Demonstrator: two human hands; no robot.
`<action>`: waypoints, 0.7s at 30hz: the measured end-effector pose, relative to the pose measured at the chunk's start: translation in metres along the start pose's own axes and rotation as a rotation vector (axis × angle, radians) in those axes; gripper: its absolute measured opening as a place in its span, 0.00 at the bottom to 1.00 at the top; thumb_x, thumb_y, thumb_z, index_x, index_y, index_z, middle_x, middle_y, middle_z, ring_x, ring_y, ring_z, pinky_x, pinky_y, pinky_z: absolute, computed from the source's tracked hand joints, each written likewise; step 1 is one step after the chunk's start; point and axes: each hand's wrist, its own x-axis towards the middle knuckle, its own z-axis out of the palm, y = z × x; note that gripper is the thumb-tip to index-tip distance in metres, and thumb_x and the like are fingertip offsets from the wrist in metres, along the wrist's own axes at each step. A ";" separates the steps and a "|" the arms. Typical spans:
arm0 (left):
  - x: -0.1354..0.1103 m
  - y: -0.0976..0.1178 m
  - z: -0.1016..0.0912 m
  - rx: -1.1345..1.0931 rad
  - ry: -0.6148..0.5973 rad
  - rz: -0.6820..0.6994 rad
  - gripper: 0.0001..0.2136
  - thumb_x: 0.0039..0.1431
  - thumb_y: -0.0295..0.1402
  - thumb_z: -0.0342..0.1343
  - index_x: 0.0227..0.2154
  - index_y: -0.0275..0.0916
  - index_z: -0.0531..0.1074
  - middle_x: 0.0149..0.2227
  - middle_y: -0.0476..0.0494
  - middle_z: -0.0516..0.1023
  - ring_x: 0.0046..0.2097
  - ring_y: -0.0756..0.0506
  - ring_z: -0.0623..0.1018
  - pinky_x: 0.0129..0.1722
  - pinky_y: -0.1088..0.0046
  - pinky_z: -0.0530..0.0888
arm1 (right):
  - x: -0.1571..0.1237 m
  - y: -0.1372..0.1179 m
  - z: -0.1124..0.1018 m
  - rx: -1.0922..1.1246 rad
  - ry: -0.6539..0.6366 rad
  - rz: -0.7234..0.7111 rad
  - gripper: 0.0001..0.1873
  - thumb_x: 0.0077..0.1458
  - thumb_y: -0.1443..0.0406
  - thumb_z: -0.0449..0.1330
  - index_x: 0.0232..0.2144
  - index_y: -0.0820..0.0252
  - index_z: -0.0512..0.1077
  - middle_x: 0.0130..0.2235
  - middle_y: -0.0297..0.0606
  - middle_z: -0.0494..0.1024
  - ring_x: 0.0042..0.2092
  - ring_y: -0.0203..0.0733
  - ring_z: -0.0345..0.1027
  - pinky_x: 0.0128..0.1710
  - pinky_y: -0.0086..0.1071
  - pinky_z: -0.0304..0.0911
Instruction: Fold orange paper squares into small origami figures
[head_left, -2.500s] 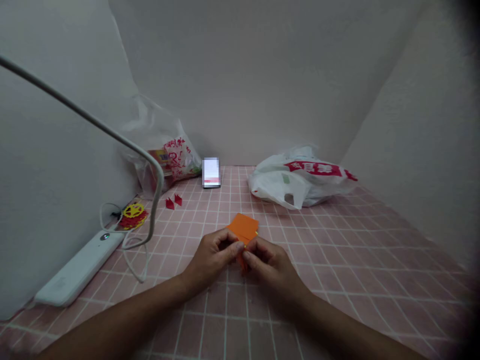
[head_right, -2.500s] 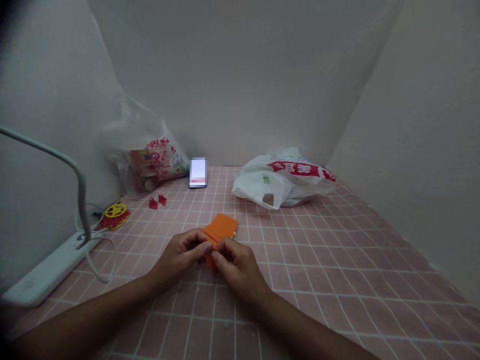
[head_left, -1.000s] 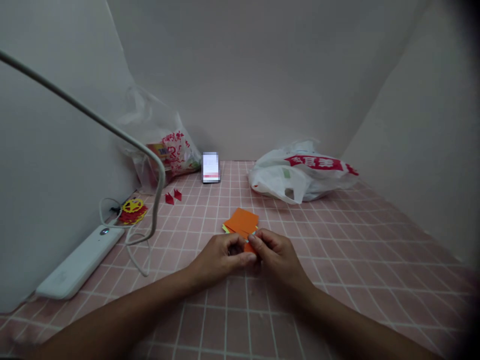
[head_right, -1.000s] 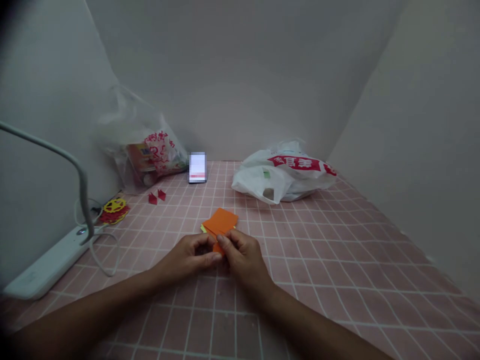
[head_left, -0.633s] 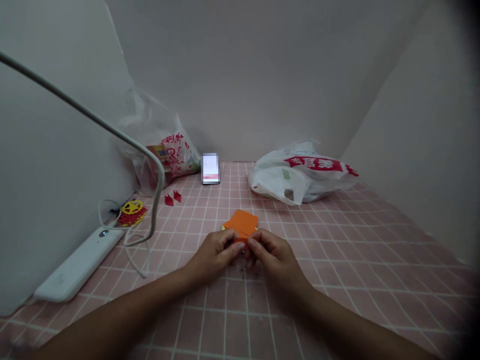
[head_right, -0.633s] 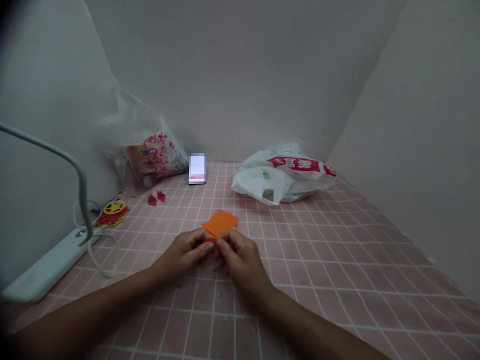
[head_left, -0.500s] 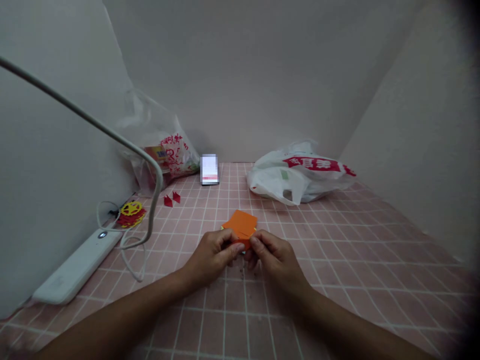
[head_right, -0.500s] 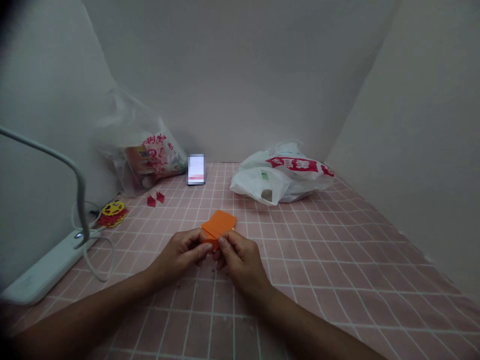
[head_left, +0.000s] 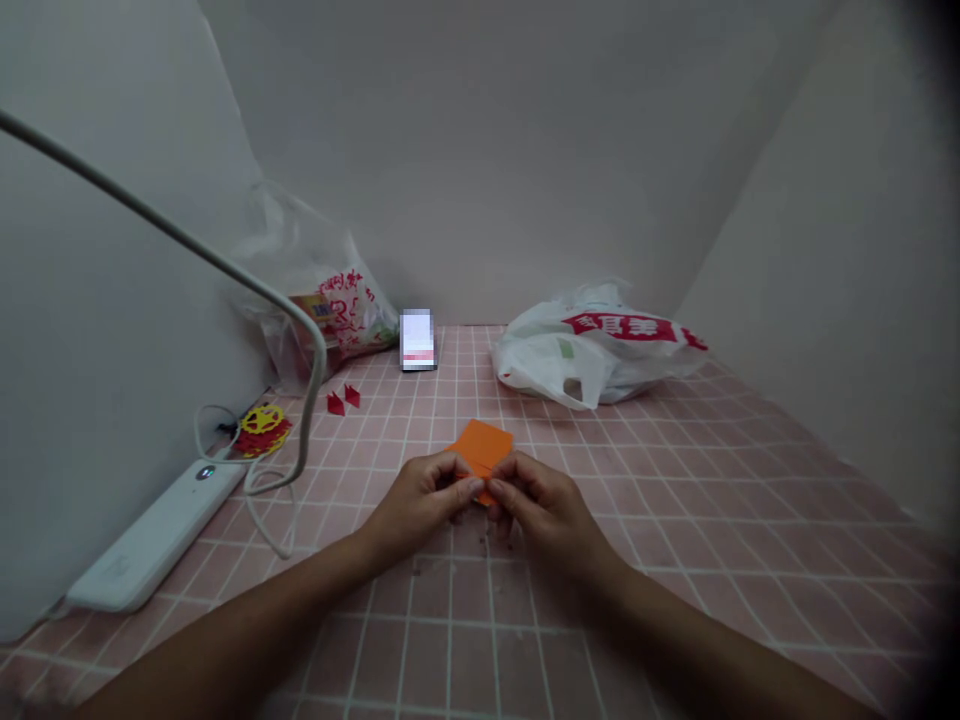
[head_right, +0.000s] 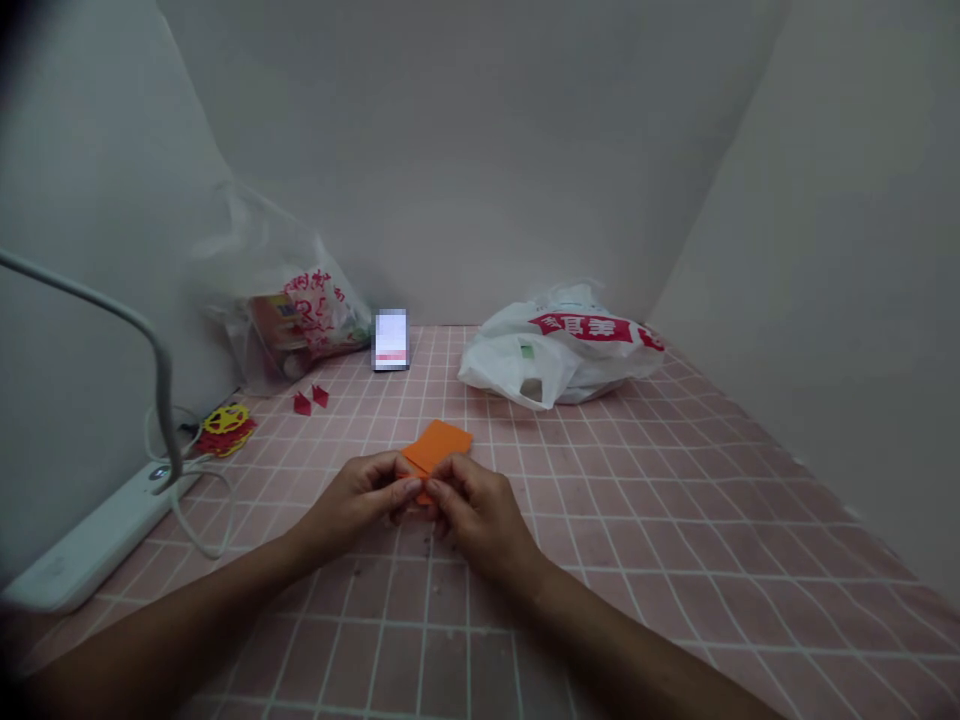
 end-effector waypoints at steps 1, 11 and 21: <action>0.001 -0.001 -0.001 -0.042 0.017 -0.006 0.12 0.57 0.40 0.58 0.27 0.36 0.70 0.24 0.50 0.72 0.24 0.52 0.69 0.27 0.76 0.66 | 0.001 0.000 0.001 0.071 -0.022 0.030 0.10 0.57 0.59 0.60 0.29 0.58 0.67 0.25 0.31 0.74 0.23 0.35 0.69 0.24 0.29 0.63; 0.000 -0.003 0.007 -0.225 0.023 -0.009 0.11 0.55 0.38 0.61 0.28 0.35 0.70 0.24 0.51 0.71 0.27 0.52 0.70 0.29 0.75 0.67 | 0.000 0.005 0.010 0.366 -0.003 0.054 0.14 0.57 0.55 0.62 0.29 0.59 0.65 0.26 0.33 0.78 0.24 0.35 0.71 0.26 0.30 0.67; 0.002 -0.001 0.002 -0.228 -0.055 -0.005 0.11 0.57 0.39 0.59 0.28 0.35 0.71 0.24 0.49 0.73 0.26 0.52 0.71 0.29 0.75 0.68 | 0.004 0.002 0.005 0.383 -0.109 0.027 0.18 0.56 0.51 0.62 0.29 0.58 0.67 0.27 0.35 0.78 0.26 0.36 0.70 0.29 0.31 0.66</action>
